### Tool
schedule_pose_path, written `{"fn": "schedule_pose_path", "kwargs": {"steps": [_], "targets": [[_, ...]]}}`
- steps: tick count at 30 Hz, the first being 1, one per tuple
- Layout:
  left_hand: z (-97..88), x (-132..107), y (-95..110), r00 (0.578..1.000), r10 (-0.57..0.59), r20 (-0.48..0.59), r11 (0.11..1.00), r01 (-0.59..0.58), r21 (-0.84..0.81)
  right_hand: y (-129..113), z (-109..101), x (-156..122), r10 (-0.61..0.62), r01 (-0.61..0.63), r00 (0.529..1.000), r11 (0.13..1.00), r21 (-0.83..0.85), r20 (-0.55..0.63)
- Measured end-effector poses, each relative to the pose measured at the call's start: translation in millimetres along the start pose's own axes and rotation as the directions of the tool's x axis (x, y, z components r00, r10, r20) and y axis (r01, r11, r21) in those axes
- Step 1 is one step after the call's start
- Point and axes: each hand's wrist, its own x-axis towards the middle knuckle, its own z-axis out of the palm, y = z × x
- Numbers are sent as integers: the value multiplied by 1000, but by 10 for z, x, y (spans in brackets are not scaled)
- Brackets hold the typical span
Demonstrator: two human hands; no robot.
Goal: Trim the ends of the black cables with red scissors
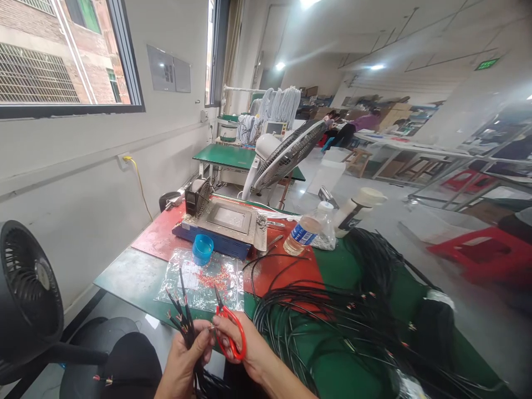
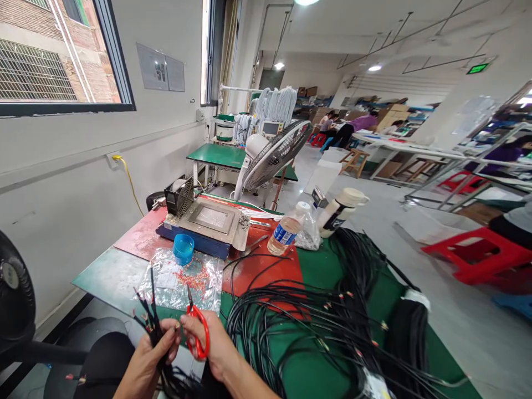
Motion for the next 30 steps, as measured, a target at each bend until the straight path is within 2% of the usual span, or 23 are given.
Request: {"fn": "schedule_pose_path", "kwargs": {"steps": [5, 11, 18, 21, 23, 24, 25, 26, 28, 30], "targets": [[-17, 30, -23, 999, -32, -31, 999, 31, -33, 12, -5, -10, -46, 46, 999, 999, -4, -12], [-17, 8, -18, 1000, -16, 1, 1000, 16, -8, -6, 34, -38, -57, 57, 998, 998, -10, -20], [-32, -4, -30, 999, -25, 46, 1000, 26, -9, 26, 13, -42, -2, 2, 1000, 1000, -18, 15], [-25, 14, -30, 999, -29, 36, 999, 30, -37, 50, -3, -34, -13, 12, 1000, 997, -79, -10], [-24, 35, -26, 999, -35, -2, 997, 35, -66, 69, -19, -29, -116, 95, 990, 968, -233, -81], [-29, 47, -25, 997, -58, -41, 994, 54, -95, 80, -30, -30, -217, 163, 970, 917, -364, -112], [-37, 59, -24, 992, -98, -79, 987, 87, -139, 91, -42, -33, -342, 242, 933, 824, -512, -109], [-50, 71, -24, 983, -150, -110, 972, 126, -196, 101, -54, -38, -477, 325, 877, 683, -654, -63], [-84, 90, -22, 961, -246, -129, 928, 195, -318, 113, -74, -52, -684, 477, 713, 307, -823, 158], [-117, 95, -16, 957, -274, -96, 892, 216, -397, 106, -80, -67, -739, 570, 526, -60, -820, 420]]}}
